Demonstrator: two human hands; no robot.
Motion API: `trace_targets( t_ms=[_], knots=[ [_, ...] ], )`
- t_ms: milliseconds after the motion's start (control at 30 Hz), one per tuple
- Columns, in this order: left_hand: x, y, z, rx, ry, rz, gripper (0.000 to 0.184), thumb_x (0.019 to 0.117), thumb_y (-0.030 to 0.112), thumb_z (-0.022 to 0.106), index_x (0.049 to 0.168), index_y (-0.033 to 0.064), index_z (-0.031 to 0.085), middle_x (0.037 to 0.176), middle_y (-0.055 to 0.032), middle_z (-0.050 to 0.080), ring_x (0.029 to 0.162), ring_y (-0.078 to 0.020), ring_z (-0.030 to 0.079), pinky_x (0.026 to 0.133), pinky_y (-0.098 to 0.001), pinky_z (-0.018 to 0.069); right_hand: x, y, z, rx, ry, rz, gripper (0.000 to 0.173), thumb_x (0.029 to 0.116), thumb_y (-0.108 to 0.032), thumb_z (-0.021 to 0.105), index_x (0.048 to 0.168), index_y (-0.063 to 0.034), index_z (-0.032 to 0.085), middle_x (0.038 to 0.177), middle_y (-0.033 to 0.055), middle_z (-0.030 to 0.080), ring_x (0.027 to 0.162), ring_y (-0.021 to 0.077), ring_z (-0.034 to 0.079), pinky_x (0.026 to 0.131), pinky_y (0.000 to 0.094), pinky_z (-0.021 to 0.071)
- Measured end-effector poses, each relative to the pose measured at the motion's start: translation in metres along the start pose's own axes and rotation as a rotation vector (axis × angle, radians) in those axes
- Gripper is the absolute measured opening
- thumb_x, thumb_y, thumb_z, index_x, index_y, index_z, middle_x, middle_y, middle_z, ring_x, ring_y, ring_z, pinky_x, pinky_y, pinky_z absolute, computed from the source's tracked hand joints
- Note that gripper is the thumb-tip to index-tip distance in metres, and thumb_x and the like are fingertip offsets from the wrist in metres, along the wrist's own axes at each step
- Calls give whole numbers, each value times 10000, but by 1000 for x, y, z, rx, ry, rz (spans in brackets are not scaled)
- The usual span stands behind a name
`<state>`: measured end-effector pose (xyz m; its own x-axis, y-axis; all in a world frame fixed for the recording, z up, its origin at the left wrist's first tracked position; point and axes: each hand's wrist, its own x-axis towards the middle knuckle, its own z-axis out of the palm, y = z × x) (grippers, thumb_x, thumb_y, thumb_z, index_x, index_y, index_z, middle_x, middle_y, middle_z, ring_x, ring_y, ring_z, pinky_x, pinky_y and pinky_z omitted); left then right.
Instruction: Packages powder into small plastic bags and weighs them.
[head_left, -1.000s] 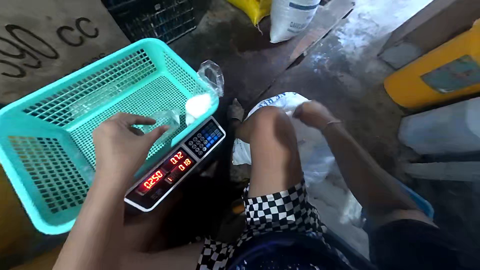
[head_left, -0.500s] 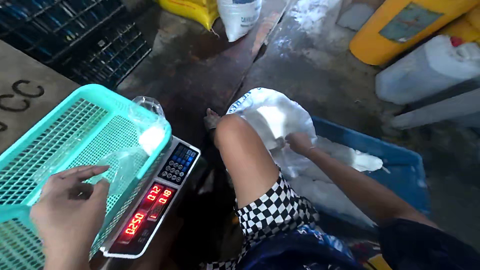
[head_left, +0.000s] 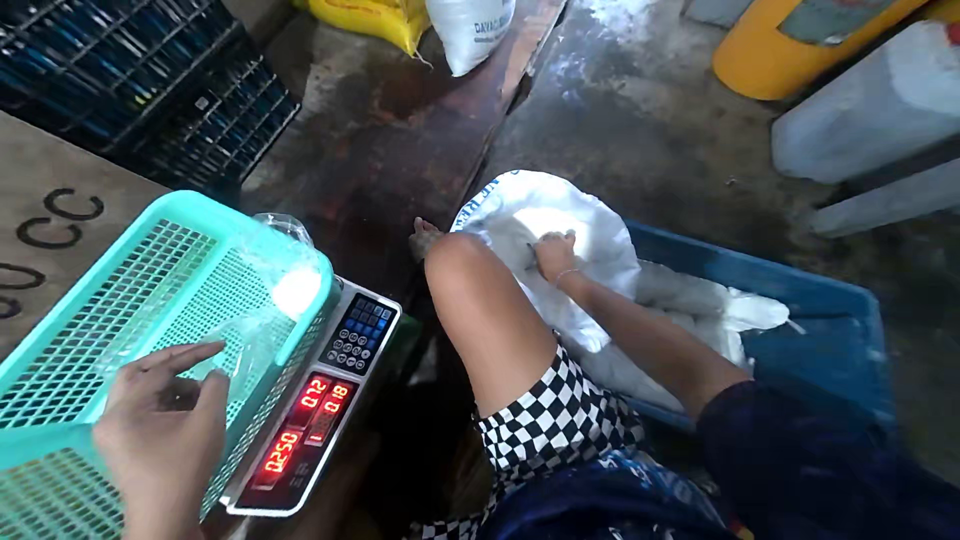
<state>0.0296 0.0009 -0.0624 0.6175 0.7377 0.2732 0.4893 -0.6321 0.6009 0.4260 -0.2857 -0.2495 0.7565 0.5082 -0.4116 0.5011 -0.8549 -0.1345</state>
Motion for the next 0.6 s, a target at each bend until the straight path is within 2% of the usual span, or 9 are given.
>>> trace_targets(
  t_ms=[100,200,267,367,433,500,567,600],
  knots=[
    [1,0,0,-8,-12,-1,283,887,97,601,1121,-36,689,1214,-194,607,724,-35,541,582,-160,428,-1,25,8,162,-28,46,289,1030,-161,581,1181,53,704,1263,292,652,1253,472,569,1111,709,294],
    [-2,3,0,29,3,-14,286,928,173,636,1127,-24,695,1224,-205,603,723,-56,557,588,-171,446,-24,31,4,342,-8,87,284,1036,-131,573,1251,7,697,1284,257,659,1277,433,567,1141,666,285],
    [-2,4,-1,74,23,-6,324,919,245,682,1112,-14,708,1206,-215,615,723,-88,583,582,-199,469,-40,32,3,451,55,100,273,1034,-105,581,1259,-1,696,1291,236,663,1275,415,573,1144,659,286],
    [-1,12,0,127,51,-45,417,854,312,776,1087,-29,716,1190,-246,619,738,-156,609,599,-273,502,-52,39,5,545,116,96,274,1046,-114,569,1260,14,682,1287,225,666,1265,390,586,1134,639,309],
    [1,16,0,146,57,-86,421,850,307,801,1085,-33,719,1183,-254,617,744,-190,607,626,-319,509,-58,42,6,603,147,100,292,1054,-120,559,1279,30,667,1297,228,661,1273,386,582,1138,626,308],
    [5,19,-1,164,52,-92,358,878,262,774,1085,-25,719,1181,-262,623,746,-218,618,646,-354,520,-62,42,3,638,158,125,314,1065,-138,546,1308,36,644,1320,235,645,1294,390,566,1147,615,301],
    [10,21,-3,179,28,-65,266,887,140,662,1096,-16,712,1189,-270,623,758,-259,637,659,-406,535,-61,45,6,681,163,132,317,1065,-138,550,1303,50,643,1303,256,644,1275,403,573,1131,603,336],
    [13,22,-3,180,22,-53,263,875,90,611,1094,-19,708,1186,-278,620,753,-280,622,657,-437,514,-59,47,8,703,171,139,318,1066,-140,550,1299,55,642,1286,267,648,1255,405,585,1114,590,367]
  ],
)
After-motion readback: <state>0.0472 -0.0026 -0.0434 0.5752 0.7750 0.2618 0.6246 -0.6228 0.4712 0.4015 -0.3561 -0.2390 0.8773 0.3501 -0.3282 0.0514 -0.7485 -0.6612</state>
